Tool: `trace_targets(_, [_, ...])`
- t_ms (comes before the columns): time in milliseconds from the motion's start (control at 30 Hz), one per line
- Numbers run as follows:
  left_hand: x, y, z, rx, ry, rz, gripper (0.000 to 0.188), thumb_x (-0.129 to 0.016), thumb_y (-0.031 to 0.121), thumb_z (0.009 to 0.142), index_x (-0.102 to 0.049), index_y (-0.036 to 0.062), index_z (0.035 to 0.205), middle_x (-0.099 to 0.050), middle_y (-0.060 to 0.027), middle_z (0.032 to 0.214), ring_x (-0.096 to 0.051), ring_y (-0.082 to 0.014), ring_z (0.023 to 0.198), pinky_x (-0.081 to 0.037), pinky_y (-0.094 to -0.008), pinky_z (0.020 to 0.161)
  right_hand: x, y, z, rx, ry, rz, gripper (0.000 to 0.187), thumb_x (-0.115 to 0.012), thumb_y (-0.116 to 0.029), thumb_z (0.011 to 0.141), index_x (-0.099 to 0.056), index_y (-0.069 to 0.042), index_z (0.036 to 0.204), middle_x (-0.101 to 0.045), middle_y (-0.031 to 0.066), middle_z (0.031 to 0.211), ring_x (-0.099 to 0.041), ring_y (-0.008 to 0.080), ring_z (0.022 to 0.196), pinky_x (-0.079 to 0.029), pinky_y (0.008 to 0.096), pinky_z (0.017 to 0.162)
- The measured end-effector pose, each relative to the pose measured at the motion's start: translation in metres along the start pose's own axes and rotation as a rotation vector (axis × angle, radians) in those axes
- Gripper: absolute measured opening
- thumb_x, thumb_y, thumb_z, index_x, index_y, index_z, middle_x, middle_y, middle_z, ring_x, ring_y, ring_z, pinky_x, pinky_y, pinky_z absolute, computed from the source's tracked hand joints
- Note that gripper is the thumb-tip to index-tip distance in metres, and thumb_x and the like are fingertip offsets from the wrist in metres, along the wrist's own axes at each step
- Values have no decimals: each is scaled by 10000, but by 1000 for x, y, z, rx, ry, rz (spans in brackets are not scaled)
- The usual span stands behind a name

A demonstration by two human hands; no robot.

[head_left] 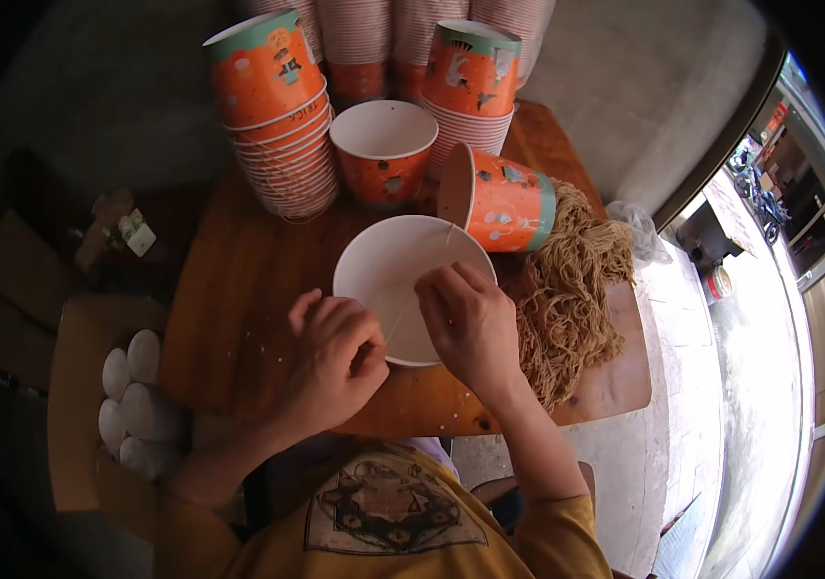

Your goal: Threading and tying loops of string onto paper cups for packaging or display.

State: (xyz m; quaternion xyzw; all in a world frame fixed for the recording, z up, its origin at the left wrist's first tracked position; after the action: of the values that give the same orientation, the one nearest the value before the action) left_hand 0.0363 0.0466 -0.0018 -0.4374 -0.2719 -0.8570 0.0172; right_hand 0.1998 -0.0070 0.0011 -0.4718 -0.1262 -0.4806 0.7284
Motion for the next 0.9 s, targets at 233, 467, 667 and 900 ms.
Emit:
trace_targets(233, [-1,2,-5,-68,42,-42,295,-679,26,756,-504,102,981,-546,-52,954,-570,-249,960,-285,-495,1073,0,1,2,47,28,4,34,-637,-105,858,-633,-80,881,-596,86,798,-631,307,725,-519,412,599])
trace_targets(467, [0,-7,-8,-249,13,28,296,-681,11,759,-512,96,986,-556,-51,954,-568,-243,968,-309,-489,1055,0,-2,1,-30,27,49,48,-639,-108,861,-639,-71,891,-594,90,804,-630,311,726,-524,415,613])
trace_targets(667, [-7,-15,-8,-258,40,-127,305,-699,10,765,-527,79,1008,-592,-66,994,-590,-260,982,-432,-439,994,-1,1,0,82,72,71,56,-644,-62,854,-653,-59,909,-606,99,822,-626,306,743,-521,392,638])
trace_targets(900, [-5,-8,-3,-436,-27,-100,252,-690,-25,773,-541,60,957,-564,-63,953,-577,-269,957,-456,-487,1021,8,0,-5,42,75,106,115,-664,-7,825,-672,-46,932,-610,106,834,-628,293,762,-513,391,674])
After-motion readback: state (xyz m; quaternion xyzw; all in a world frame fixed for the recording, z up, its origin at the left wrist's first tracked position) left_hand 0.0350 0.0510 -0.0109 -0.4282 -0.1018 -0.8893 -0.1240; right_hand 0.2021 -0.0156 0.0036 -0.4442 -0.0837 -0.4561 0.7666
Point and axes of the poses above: each hand's wrist, its own z-axis towards the middle knuckle, its own x-axis out of the back of the hand, y = z × x, the point moved 4 cm from there along z, towards the middle knuckle
